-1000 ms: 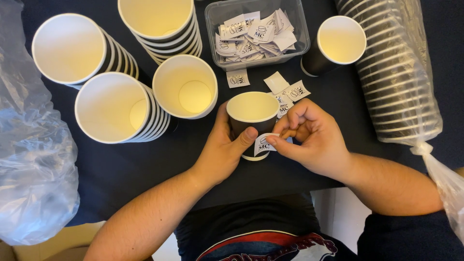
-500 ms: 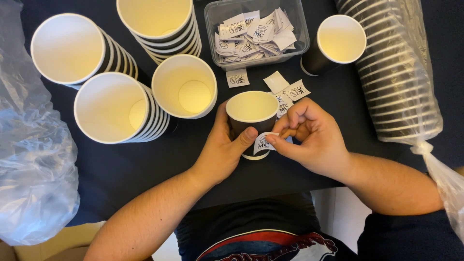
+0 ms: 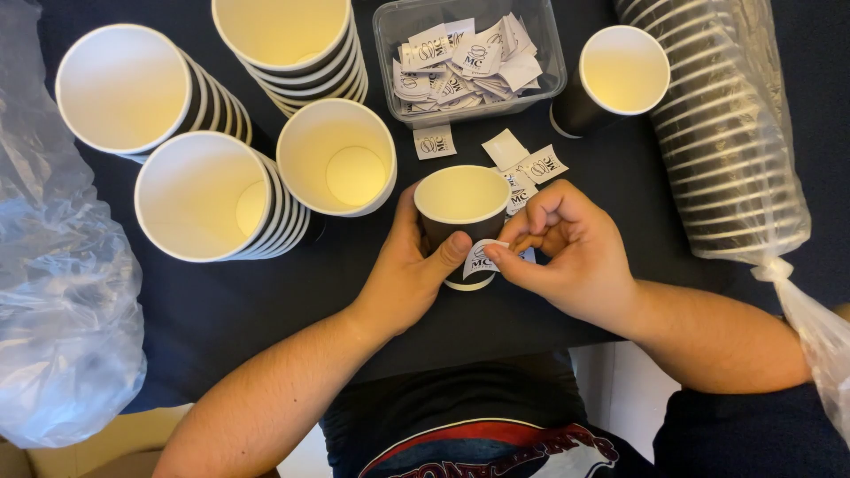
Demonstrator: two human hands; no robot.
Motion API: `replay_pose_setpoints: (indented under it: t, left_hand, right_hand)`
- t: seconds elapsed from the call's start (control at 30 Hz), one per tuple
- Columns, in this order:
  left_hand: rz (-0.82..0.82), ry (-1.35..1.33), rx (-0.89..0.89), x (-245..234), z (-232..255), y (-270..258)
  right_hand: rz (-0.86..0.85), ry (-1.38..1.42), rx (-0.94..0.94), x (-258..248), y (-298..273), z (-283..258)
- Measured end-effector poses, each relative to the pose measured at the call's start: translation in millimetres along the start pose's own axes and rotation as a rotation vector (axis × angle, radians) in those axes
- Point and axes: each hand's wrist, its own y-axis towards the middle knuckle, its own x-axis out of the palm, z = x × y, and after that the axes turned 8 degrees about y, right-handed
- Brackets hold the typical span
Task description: Applying small white labels or stickers to the sides of black and white striped paper cups.
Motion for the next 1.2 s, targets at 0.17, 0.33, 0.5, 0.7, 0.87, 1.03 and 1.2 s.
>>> replay_pose_setpoints:
  t: [0.17, 0.33, 0.5, 0.7, 0.87, 1.03, 1.2]
  left_hand:
    - [-0.007, -0.003, -0.016, -2.7, -2.7, -0.6]
    - [0.007, 0.024, 0.014, 3.0, 9.0, -1.6]
    - [0.02, 0.034, -0.002, 5.6, 15.5, -2.5]
    - [0.011, 0.046, -0.005, 4.4, 11.3, -3.4]
    - [-0.009, 0.039, -0.025, 5.3, 7.2, -6.9]
    - [-0.067, -0.009, 0.004, 6.4, 5.3, -8.6]
    - [-0.113, -0.043, -0.003, 9.3, 3.6, -13.2]
  right_hand:
    - [0.023, -0.008, 0.001, -2.3, 0.2, 2.2]
    - [0.042, -0.01, -0.01, -0.9, 0.9, 0.6]
    - [0.049, -0.039, -0.026, 2.1, -0.2, -3.9]
    - [0.044, -0.11, -0.115, 0.1, -1.2, -1.1]
    - [0.031, -0.392, -0.32, -7.1, -2.5, 0.1]
    - [0.014, -0.442, -0.59, -5.9, 1.5, 2.2]
    - [0.027, -0.456, -0.653, -14.8, 1.6, 20.9]
